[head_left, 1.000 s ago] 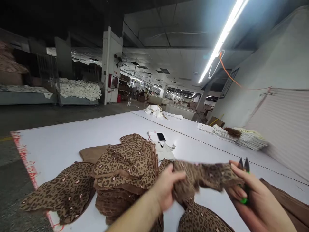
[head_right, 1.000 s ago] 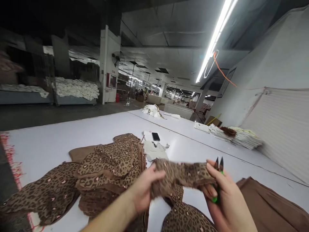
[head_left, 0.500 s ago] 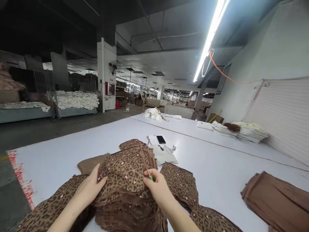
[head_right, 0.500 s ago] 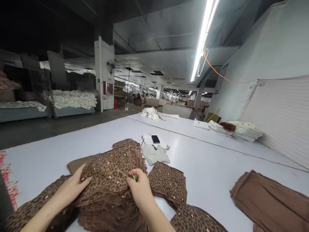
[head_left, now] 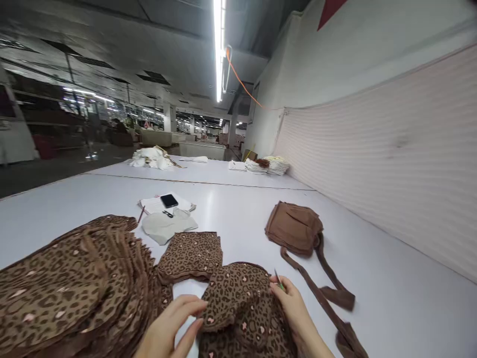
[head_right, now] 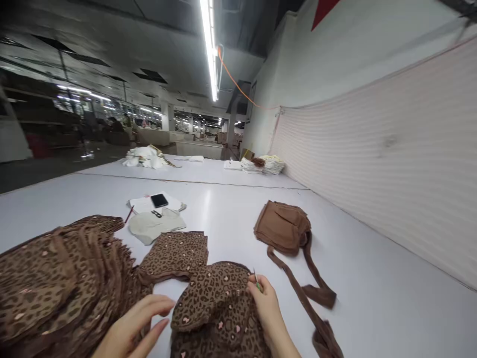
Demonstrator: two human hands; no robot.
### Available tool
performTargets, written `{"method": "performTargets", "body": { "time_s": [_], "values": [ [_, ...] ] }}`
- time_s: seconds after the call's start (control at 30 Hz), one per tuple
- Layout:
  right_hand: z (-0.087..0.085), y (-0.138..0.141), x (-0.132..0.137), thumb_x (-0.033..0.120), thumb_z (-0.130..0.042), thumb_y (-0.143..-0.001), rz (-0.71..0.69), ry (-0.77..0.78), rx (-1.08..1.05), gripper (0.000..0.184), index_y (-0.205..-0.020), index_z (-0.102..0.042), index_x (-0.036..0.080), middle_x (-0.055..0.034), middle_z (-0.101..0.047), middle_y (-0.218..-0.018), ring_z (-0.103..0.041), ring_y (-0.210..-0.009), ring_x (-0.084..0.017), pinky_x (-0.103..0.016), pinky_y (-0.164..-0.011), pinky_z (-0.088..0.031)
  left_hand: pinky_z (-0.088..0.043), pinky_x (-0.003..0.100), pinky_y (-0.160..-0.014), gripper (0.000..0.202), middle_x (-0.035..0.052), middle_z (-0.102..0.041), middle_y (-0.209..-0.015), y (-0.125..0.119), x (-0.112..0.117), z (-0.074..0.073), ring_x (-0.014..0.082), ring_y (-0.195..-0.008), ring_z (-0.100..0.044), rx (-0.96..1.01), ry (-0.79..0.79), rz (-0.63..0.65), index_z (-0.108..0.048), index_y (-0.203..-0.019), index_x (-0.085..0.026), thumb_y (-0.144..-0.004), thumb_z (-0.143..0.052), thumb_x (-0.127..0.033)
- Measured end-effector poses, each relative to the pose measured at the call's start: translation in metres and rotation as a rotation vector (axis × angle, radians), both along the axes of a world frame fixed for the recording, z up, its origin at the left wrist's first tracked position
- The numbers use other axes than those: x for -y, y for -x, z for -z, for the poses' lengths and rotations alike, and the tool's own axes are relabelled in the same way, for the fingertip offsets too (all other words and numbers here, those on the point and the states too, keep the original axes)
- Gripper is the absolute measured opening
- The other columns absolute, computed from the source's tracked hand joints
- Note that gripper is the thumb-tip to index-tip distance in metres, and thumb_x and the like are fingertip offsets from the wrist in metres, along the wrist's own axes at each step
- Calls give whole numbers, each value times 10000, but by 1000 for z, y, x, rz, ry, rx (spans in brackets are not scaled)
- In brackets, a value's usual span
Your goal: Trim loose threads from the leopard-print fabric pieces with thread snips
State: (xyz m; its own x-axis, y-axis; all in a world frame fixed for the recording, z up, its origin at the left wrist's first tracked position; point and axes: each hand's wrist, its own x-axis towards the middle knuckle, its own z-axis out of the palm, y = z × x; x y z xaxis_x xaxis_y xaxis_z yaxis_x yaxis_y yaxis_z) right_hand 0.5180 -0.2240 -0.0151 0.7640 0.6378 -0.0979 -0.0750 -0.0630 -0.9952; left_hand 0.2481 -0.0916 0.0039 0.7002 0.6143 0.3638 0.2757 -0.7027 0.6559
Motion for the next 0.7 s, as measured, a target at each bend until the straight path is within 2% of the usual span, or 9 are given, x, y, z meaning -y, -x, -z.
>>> {"method": "performTargets", "body": {
  "time_s": [0.1,0.2,0.3,0.4,0.5,0.57,0.63,0.7],
  "values": [
    [26,-18,39,457,-592,-688,78,88,114,246,-716,-541,218,9,-565,-634,-542,-623,-208,-296,-575,-409,-480,358,-949,281,32,-635,-1167,-58,10,21,229,-1080,-588,-128,-3,79,-649,-1080,-305,-859,-477,-324],
    [48,-5,49,419,-555,-706,53,186,312,209,-646,-466,239,8,-554,-634,-554,-665,-224,-317,-645,-417,-455,403,-963,299,62,-624,-1177,-90,13,35,236,-1082,-578,-270,-24,74,-650,-1077,-250,-836,-474,-234],
    [56,21,39,299,-533,-731,-22,349,478,81,-759,-478,246,-19,-608,-755,-586,-746,-247,-321,-669,-410,-440,376,-973,307,67,-621,-1178,-101,14,38,220,-1090,-571,-373,-14,72,-645,-1084,-222,-834,-467,-203],
    [51,33,29,182,-496,-705,-66,414,581,135,-823,-484,247,-40,-626,-851,-597,-809,-249,-310,-675,-400,-415,361,-998,319,73,-614,-1193,-102,16,36,218,-1125,-552,-454,-16,49,-640,-1104,-206,-832,-474,-192],
    [42,20,31,187,-451,-711,-49,260,474,93,-782,-465,247,-10,-596,-777,-584,-755,-215,-285,-675,-414,-386,372,-1026,330,85,-584,-1249,-102,19,31,231,-1173,-523,-552,-5,44,-636,-1128,-200,-823,-510,-220],
    [41,2,40,217,-440,-704,-47,152,382,62,-756,-460,242,4,-571,-747,-565,-734,-205,-280,-678,-423,-355,420,-1047,340,88,-556,-1291,-106,25,27,253,-1206,-497,-621,-6,43,-633,-1138,-212,-815,-538,-265],
    [43,-14,52,221,-439,-673,-104,160,344,71,-730,-477,237,11,-564,-722,-552,-717,-205,-283,-660,-416,-287,486,-1077,318,81,-562,-1281,-113,35,23,274,-1217,-481,-656,-40,38,-646,-1104,-228,-806,-556,-299],
    [48,-24,62,210,-446,-653,-140,251,378,88,-711,-507,231,4,-579,-722,-553,-726,-216,-295,-660,-403,-249,503,-1084,278,66,-587,-1233,-123,46,20,269,-1194,-488,-628,-83,42,-656,-1059,-240,-800,-559,-276]
  ]
}}
